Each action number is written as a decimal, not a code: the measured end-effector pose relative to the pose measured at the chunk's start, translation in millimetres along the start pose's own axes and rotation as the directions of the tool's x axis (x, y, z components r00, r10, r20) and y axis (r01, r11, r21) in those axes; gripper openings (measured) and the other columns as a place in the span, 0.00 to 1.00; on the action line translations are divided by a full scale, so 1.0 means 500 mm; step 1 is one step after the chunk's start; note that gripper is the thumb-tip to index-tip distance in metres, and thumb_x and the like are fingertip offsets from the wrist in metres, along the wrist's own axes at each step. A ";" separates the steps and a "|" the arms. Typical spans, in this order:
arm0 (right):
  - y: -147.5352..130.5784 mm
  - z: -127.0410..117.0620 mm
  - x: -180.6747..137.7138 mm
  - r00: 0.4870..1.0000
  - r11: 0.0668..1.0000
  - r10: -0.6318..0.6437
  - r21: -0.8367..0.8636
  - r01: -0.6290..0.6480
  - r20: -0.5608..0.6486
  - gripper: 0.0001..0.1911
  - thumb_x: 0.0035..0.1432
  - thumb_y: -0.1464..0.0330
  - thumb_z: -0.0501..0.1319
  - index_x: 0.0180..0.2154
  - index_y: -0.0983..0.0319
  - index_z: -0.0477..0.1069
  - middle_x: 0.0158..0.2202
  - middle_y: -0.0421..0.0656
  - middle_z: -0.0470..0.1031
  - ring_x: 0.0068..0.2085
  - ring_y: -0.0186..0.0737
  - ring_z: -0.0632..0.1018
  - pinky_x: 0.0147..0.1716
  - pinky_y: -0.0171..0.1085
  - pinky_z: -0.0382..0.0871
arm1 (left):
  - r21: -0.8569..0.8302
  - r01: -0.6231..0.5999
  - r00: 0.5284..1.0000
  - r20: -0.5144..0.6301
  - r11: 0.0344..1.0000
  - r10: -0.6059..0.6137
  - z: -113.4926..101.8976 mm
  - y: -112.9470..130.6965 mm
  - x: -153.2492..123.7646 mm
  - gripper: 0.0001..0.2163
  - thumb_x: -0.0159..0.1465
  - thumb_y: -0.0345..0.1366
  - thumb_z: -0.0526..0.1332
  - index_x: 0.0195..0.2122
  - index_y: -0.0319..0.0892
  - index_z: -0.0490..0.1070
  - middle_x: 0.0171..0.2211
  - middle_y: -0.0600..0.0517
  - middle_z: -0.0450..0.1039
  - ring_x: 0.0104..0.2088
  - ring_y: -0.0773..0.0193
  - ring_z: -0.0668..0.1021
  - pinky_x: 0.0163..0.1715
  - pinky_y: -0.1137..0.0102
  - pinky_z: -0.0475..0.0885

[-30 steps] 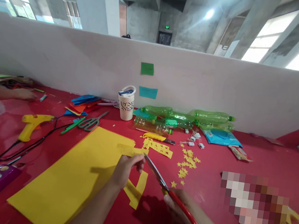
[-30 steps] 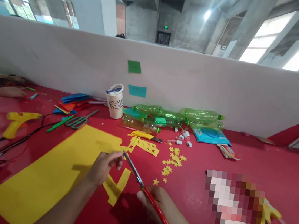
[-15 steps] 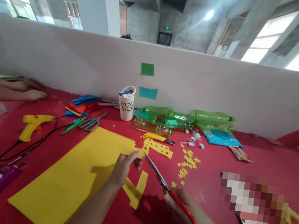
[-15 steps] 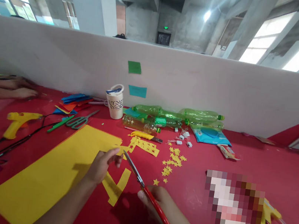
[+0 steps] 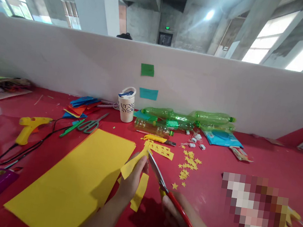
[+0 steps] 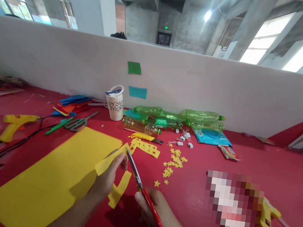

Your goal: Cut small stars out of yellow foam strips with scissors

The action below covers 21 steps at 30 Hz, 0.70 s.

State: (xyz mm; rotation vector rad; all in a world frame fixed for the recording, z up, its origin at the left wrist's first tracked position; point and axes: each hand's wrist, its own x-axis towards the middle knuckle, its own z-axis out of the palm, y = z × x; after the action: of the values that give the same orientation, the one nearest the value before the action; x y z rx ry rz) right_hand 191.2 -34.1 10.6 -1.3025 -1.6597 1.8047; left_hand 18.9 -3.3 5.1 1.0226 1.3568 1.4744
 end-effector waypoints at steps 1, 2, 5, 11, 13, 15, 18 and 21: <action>0.001 0.004 0.001 1.000 1.000 -0.007 0.007 0.007 -0.009 0.24 0.51 0.48 0.52 0.23 0.62 0.56 0.16 0.33 0.56 0.18 0.28 0.61 0.18 0.28 0.56 | -0.008 0.022 1.000 -0.006 1.000 -0.022 0.003 0.001 -0.003 0.15 0.57 0.44 0.55 0.17 0.42 0.65 0.20 0.54 0.66 0.25 0.66 0.69 0.29 0.73 0.64; 0.003 0.007 0.003 1.000 1.000 -0.019 0.012 0.020 -0.014 0.24 0.51 0.48 0.51 0.23 0.62 0.56 0.15 0.33 0.56 0.17 0.28 0.61 0.18 0.28 0.57 | -0.014 0.042 0.999 -0.011 0.999 -0.042 0.006 0.002 -0.005 0.15 0.57 0.44 0.55 0.18 0.42 0.65 0.20 0.54 0.66 0.25 0.65 0.69 0.29 0.73 0.64; 0.011 0.015 0.008 0.998 0.998 -0.052 0.036 0.052 -0.024 0.23 0.52 0.48 0.51 0.23 0.62 0.56 0.14 0.32 0.55 0.16 0.27 0.60 0.19 0.29 0.60 | -0.008 0.066 0.997 -0.031 0.998 -0.066 0.012 0.000 -0.009 0.14 0.57 0.45 0.55 0.20 0.42 0.65 0.22 0.54 0.68 0.26 0.65 0.70 0.30 0.72 0.64; 0.027 0.027 0.014 0.997 0.992 -0.068 0.108 0.072 -0.045 0.23 0.53 0.48 0.50 0.23 0.62 0.56 0.13 0.32 0.56 0.15 0.27 0.59 0.20 0.31 0.62 | 0.021 -0.086 0.996 -0.014 0.996 0.086 0.020 -0.006 -0.015 0.14 0.59 0.43 0.53 0.20 0.42 0.64 0.20 0.55 0.65 0.25 0.66 0.69 0.30 0.72 0.63; 0.031 0.031 0.014 0.996 0.988 -0.073 0.136 0.080 -0.057 0.22 0.54 0.49 0.50 0.24 0.62 0.56 0.12 0.32 0.56 0.15 0.26 0.59 0.20 0.31 0.63 | 0.003 -0.069 0.998 -0.017 0.998 0.069 0.021 -0.009 -0.017 0.14 0.59 0.44 0.52 0.20 0.43 0.64 0.20 0.55 0.65 0.24 0.66 0.69 0.29 0.72 0.63; 0.032 0.035 0.014 0.995 0.985 -0.076 0.154 0.084 -0.060 0.22 0.54 0.50 0.50 0.24 0.62 0.56 0.13 0.32 0.55 0.15 0.27 0.60 0.20 0.30 0.63 | -0.008 -0.042 0.999 -0.019 0.999 0.041 0.022 -0.013 -0.018 0.14 0.59 0.44 0.53 0.21 0.43 0.64 0.20 0.55 0.66 0.24 0.66 0.69 0.29 0.72 0.63; 0.032 0.038 0.014 0.996 0.984 -0.067 0.159 0.075 -0.059 0.22 0.53 0.49 0.50 0.24 0.61 0.55 0.13 0.32 0.54 0.15 0.27 0.60 0.20 0.30 0.62 | 0.007 -0.026 0.999 -0.025 1.000 0.026 0.022 -0.020 -0.020 0.13 0.59 0.44 0.53 0.21 0.42 0.65 0.21 0.54 0.67 0.25 0.66 0.70 0.30 0.72 0.63; 0.033 0.039 0.015 0.994 0.987 -0.084 0.134 0.092 -0.069 0.23 0.54 0.49 0.49 0.23 0.62 0.55 0.12 0.31 0.55 0.15 0.27 0.60 0.20 0.31 0.63 | 0.029 -0.017 1.000 -0.025 0.999 0.017 0.022 -0.024 -0.021 0.14 0.59 0.44 0.52 0.22 0.42 0.65 0.21 0.54 0.67 0.26 0.66 0.70 0.30 0.72 0.63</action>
State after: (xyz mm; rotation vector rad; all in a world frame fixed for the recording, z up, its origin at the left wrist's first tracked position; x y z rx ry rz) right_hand 176.9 -43.5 -9.5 -1.1955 -1.5073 1.7736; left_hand 33.3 -9.6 -6.5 1.0392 1.3936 1.4889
